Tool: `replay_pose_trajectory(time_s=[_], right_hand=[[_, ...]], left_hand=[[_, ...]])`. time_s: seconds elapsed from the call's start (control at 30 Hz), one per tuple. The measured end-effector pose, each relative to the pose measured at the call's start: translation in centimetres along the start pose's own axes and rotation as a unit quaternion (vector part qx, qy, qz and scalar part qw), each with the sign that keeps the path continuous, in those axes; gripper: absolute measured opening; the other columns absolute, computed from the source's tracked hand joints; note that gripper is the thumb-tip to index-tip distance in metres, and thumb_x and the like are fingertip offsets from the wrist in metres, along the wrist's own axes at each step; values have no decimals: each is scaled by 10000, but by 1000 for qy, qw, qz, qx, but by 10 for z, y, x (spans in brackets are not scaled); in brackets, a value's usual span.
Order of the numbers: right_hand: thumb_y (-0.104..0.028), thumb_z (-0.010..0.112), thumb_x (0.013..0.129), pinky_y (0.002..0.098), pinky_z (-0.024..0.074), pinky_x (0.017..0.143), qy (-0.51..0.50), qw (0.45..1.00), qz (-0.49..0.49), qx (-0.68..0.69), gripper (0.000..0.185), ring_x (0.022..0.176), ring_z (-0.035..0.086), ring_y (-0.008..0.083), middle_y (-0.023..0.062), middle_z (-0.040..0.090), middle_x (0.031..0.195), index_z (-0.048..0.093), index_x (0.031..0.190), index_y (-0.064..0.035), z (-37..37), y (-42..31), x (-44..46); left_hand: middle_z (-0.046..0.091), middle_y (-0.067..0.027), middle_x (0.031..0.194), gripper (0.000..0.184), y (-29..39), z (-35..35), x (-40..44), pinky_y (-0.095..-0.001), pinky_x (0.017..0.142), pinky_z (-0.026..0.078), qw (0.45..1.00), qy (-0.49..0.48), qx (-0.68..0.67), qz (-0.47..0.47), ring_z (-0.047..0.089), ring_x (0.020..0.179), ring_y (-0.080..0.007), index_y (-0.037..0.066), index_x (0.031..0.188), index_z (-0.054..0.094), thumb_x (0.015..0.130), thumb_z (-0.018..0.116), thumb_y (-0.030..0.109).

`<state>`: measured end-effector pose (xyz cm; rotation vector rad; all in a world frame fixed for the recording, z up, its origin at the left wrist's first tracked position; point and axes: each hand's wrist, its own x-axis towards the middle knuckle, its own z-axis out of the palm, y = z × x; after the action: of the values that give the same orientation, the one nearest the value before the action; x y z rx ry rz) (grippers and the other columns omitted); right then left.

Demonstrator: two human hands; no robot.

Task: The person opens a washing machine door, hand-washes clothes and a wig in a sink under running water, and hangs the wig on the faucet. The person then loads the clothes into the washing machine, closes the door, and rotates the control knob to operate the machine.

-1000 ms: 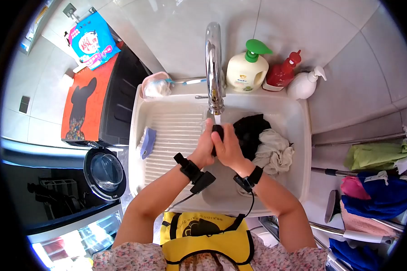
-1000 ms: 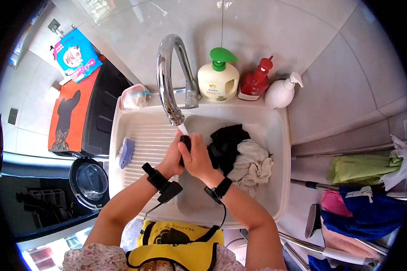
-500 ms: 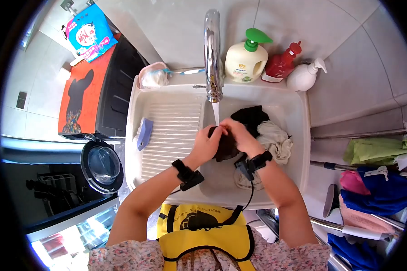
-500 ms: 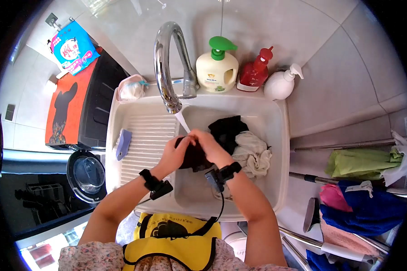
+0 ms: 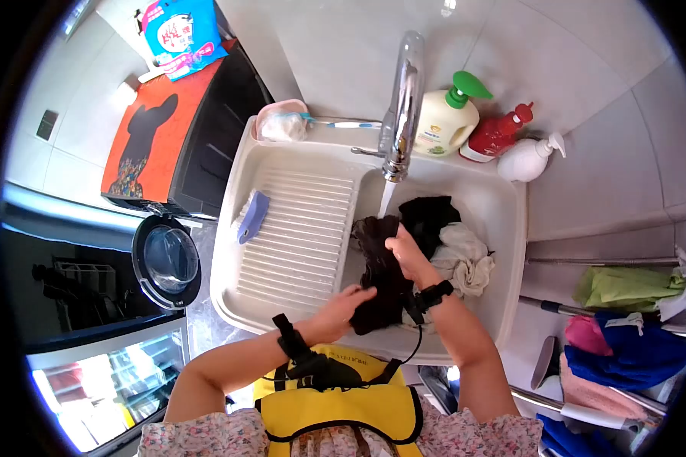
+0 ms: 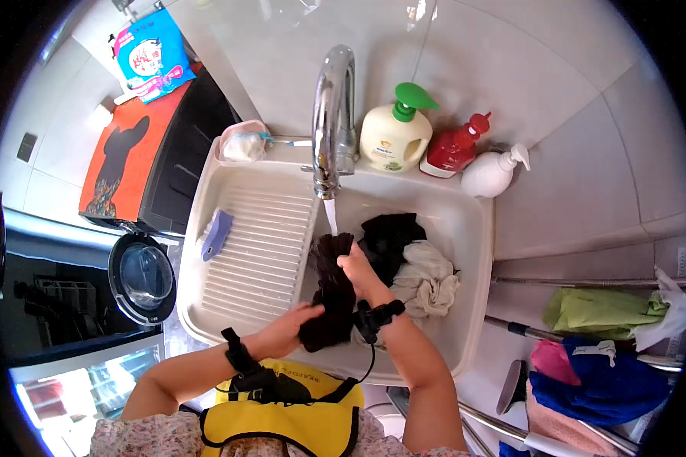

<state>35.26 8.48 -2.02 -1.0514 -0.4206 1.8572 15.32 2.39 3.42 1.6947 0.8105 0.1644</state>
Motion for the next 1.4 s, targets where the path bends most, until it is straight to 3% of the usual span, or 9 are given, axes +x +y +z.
replay_pose_trajectory(time_s=[0.1,0.13,0.2,0.33,0.63,0.93,1.03,1.33,1.4], right_hand=[[54,462,706,273,456,733,-14,997,-39,-64,355,797,541,146,24,558,912,530,1046,-23,1,-15,-4],[39,494,718,268,450,732,-27,994,-51,-92,337,794,534,134,18,562,902,537,1047,-19,7,-23,-11],[-9,561,745,257,440,728,-53,987,-63,-136,301,792,521,111,6,569,884,552,1046,-12,22,-33,-27],[-135,660,800,236,425,722,-87,973,-63,-204,275,796,500,76,-16,574,871,582,1023,7,37,-33,-50],[-196,588,873,260,386,905,117,985,-108,-74,432,1018,512,149,87,565,1098,488,1223,36,-20,-36,-50],[-573,505,853,321,320,1030,-198,979,-26,-28,753,1231,409,180,71,420,1347,345,1352,-32,-19,-28,1],[-577,456,872,339,332,1024,-97,988,8,118,674,1207,433,171,69,494,1271,436,1282,-43,4,-33,-5],[-146,583,886,251,467,809,118,977,-171,51,321,933,572,143,48,584,1074,532,1176,-20,14,-37,8],[-158,634,849,253,458,815,131,964,-222,-68,392,914,568,136,37,584,1048,510,1190,-9,27,-37,7]], left_hand=[[558,-127,1143,528,16,-4,25,-363,907,421,922,59,-260,-281,510,1089,-272,14,1280,447,896,559,358],[570,-119,1148,604,-31,13,40,-350,908,427,925,183,-241,-231,531,1051,-210,12,1263,472,871,562,463],[588,-111,1142,629,41,-29,56,-346,910,435,761,211,-585,-185,554,1030,-202,23,1217,521,848,557,531],[604,-98,1119,433,-3,-64,86,-381,956,410,650,82,-730,-197,556,1050,-244,40,1154,564,852,588,350],[597,-105,1145,343,31,-103,76,-417,949,433,721,122,-677,-79,575,1049,-247,12,1148,551,829,590,130],[613,-107,1053,394,37,-92,93,-374,924,457,752,63,-652,-69,599,972,-237,3,1153,517,759,519,10],[602,-116,1065,465,48,-99,83,-366,926,453,747,43,-662,-37,591,980,-244,-1,1173,506,709,481,-16],[628,-115,1065,306,-33,-92,129,-370,911,455,753,257,-590,-136,601,986,-244,-15,1025,577,908,470,246],[633,-103,1049,332,-4,-88,127,-370,902,458,726,174,-649,-144,606,960,-233,9,1041,582,919,439,283]])
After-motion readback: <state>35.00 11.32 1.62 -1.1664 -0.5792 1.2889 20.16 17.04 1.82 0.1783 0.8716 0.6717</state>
